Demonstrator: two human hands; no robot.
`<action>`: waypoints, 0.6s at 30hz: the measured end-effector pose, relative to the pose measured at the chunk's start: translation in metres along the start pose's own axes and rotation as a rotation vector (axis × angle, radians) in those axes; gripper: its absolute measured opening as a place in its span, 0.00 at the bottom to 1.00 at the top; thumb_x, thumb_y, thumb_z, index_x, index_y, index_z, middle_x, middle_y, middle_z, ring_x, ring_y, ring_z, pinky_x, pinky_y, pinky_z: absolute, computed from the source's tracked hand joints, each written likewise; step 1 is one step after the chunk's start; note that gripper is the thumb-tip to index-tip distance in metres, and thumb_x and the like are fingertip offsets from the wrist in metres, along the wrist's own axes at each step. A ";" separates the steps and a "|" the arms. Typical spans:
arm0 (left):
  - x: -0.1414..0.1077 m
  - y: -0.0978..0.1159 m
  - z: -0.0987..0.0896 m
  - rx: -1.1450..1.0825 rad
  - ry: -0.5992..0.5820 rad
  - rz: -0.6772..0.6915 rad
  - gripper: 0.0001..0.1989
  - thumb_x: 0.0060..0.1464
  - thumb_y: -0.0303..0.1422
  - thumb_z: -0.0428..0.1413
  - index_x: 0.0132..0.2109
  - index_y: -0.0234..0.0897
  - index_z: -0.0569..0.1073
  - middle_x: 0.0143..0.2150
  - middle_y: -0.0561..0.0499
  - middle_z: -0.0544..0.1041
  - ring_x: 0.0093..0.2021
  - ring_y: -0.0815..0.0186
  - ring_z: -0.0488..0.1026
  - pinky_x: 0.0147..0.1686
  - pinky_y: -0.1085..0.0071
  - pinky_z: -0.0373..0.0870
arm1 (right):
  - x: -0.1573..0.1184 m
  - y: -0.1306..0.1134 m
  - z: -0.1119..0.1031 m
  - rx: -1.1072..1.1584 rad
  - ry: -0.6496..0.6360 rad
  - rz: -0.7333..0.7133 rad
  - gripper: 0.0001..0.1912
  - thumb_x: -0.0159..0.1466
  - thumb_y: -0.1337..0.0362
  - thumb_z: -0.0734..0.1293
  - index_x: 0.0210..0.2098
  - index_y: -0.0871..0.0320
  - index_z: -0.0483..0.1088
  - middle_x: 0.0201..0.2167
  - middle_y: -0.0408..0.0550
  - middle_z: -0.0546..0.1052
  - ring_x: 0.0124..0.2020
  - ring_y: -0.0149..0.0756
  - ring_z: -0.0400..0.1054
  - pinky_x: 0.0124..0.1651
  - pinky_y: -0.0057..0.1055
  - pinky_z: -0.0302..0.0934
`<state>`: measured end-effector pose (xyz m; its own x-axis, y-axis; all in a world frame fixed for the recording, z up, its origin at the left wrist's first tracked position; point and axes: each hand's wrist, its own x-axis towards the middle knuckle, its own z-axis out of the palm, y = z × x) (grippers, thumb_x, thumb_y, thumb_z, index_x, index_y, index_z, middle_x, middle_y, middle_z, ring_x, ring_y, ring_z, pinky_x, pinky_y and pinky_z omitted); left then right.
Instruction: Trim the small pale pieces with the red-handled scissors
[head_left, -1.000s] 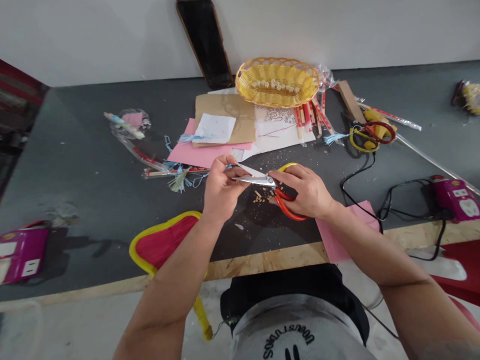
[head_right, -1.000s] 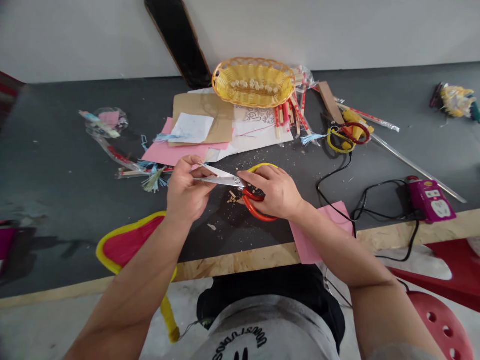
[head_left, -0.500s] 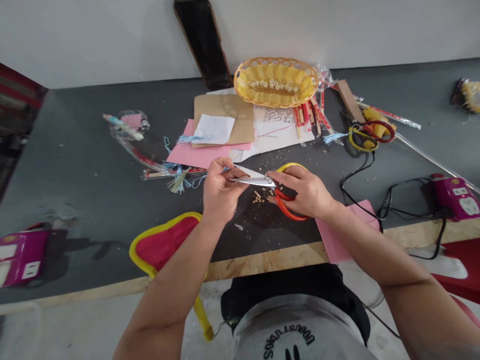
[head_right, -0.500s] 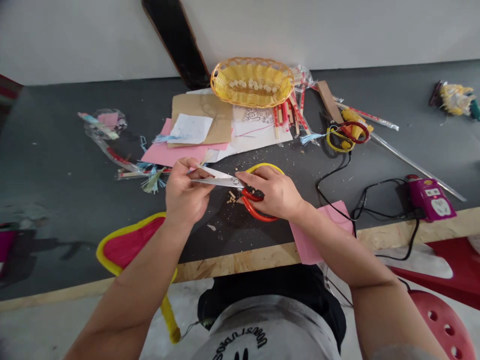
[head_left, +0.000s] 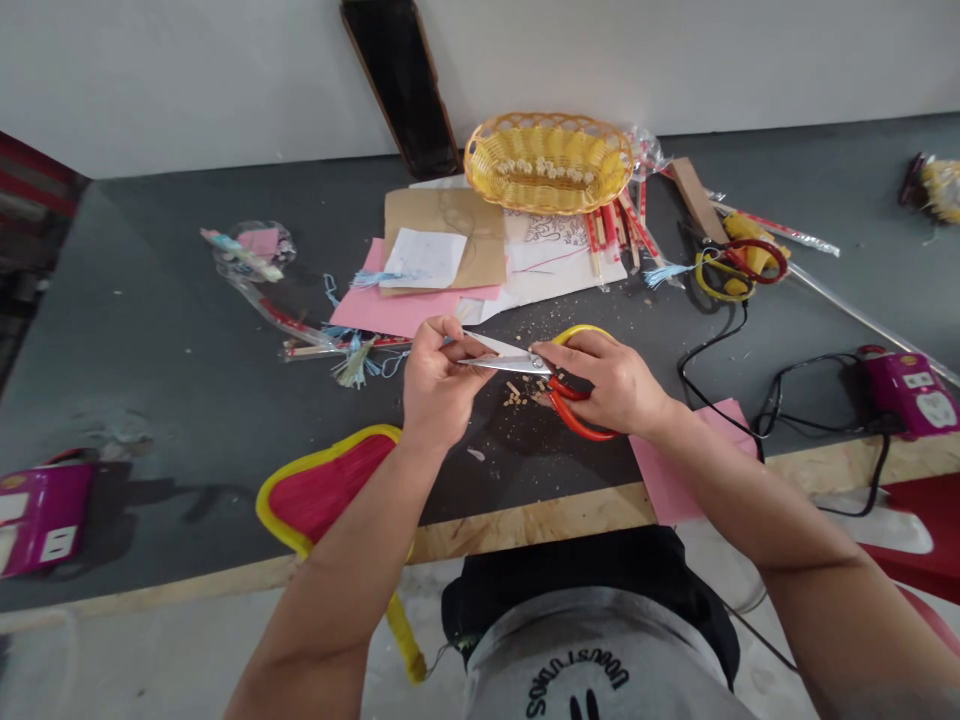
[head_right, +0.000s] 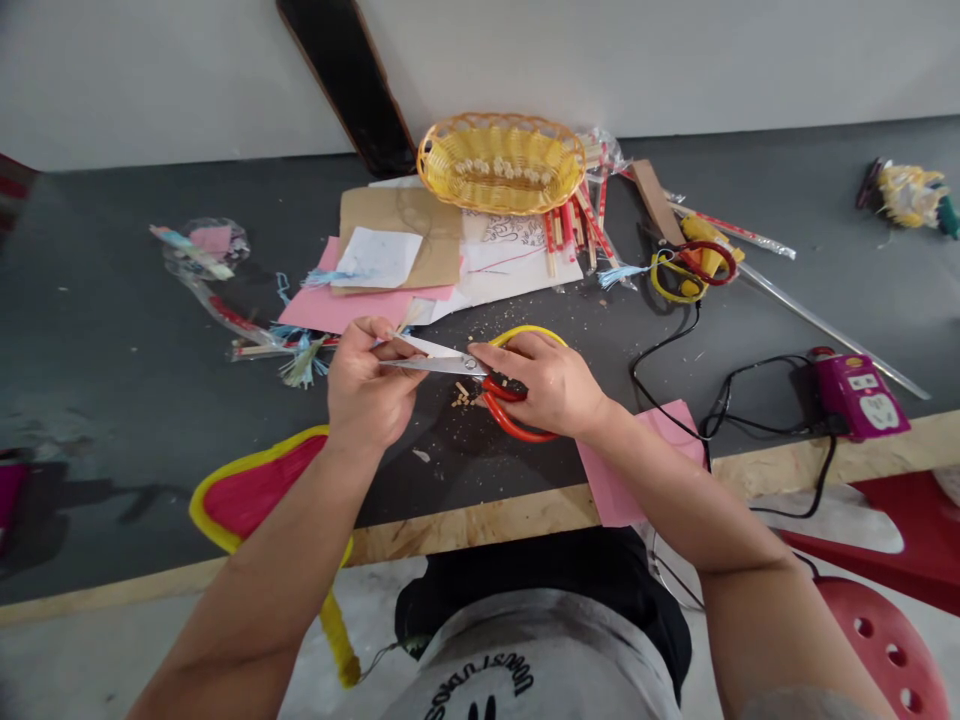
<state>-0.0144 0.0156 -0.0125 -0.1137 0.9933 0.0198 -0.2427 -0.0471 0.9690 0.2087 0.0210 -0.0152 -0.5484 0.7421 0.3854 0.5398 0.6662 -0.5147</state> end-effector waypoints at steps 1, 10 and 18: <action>0.000 0.000 0.000 0.003 0.006 -0.001 0.29 0.37 0.32 0.75 0.37 0.43 0.61 0.24 0.61 0.73 0.24 0.72 0.75 0.23 0.78 0.69 | 0.000 0.000 0.000 -0.004 -0.002 0.001 0.25 0.64 0.60 0.71 0.60 0.55 0.72 0.46 0.53 0.79 0.48 0.42 0.74 0.52 0.40 0.72; 0.000 0.000 -0.001 -0.044 -0.015 0.041 0.28 0.40 0.35 0.74 0.38 0.43 0.62 0.27 0.59 0.76 0.26 0.72 0.75 0.26 0.78 0.71 | 0.001 -0.004 -0.002 -0.010 0.017 0.038 0.25 0.65 0.55 0.71 0.60 0.56 0.72 0.45 0.54 0.79 0.46 0.41 0.75 0.47 0.37 0.72; 0.001 -0.004 -0.007 0.083 -0.020 0.058 0.28 0.41 0.33 0.74 0.38 0.43 0.60 0.27 0.59 0.76 0.28 0.70 0.78 0.27 0.78 0.72 | 0.001 0.002 -0.003 -0.010 -0.005 0.014 0.26 0.64 0.54 0.71 0.59 0.54 0.72 0.45 0.53 0.78 0.47 0.42 0.74 0.50 0.39 0.72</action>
<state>-0.0200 0.0159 -0.0178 -0.1059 0.9911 0.0809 -0.1549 -0.0968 0.9832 0.2107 0.0233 -0.0133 -0.5441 0.7508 0.3745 0.5536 0.6566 -0.5122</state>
